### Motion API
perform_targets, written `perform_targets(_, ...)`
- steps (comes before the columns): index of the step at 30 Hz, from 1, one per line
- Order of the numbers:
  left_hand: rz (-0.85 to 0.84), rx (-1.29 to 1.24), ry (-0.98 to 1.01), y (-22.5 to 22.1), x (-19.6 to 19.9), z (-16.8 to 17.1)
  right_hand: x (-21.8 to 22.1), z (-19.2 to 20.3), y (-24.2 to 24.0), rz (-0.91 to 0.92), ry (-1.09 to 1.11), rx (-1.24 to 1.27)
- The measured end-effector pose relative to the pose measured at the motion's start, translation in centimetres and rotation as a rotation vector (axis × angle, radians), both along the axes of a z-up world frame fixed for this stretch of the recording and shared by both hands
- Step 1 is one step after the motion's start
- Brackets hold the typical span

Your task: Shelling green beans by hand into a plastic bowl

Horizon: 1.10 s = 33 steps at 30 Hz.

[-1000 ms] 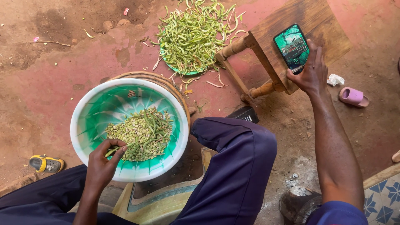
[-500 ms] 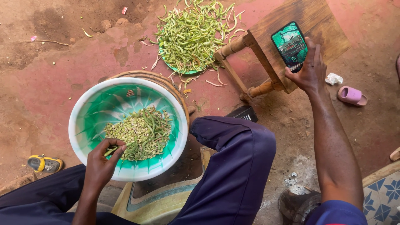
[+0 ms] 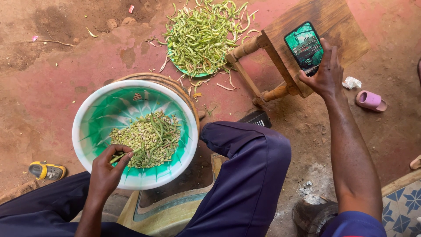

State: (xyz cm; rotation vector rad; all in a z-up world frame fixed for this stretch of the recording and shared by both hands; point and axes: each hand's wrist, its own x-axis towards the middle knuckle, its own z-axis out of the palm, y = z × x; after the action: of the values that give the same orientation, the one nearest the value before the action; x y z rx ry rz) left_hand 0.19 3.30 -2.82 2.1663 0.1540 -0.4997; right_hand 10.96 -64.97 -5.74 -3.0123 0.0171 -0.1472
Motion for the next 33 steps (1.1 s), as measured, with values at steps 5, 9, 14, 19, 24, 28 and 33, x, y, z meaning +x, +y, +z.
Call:
perform_targets(5,-0.003,0.008,0.005,-0.1,0.1,0.2,0.1,-0.1,0.0,0.008,-0.001,-0.016)
perform_targets(9,0.007,0.001,0.009,0.0,0.0,0.0,0.2,0.1,0.1,-0.005,0.009,0.012)
perform_targets(14,0.011,0.009,0.018,-0.1,0.1,0.2,0.3,0.5,0.4,-0.040,0.019,0.054)
perform_targets(19,-0.004,0.006,-0.003,0.1,0.0,0.0,0.5,0.6,0.5,-0.057,0.026,0.067)
perform_targets(24,0.001,0.006,-0.003,0.2,0.0,-0.1,0.8,-0.7,-0.6,-0.101,0.146,0.096)
perform_targets(28,-0.003,0.010,0.009,0.1,0.1,0.4,1.2,-0.4,-0.6,-0.098,0.184,0.225)
perform_targets(33,0.055,-0.007,0.042,0.3,0.1,1.5,2.4,-1.4,-1.1,-0.194,0.304,0.189)
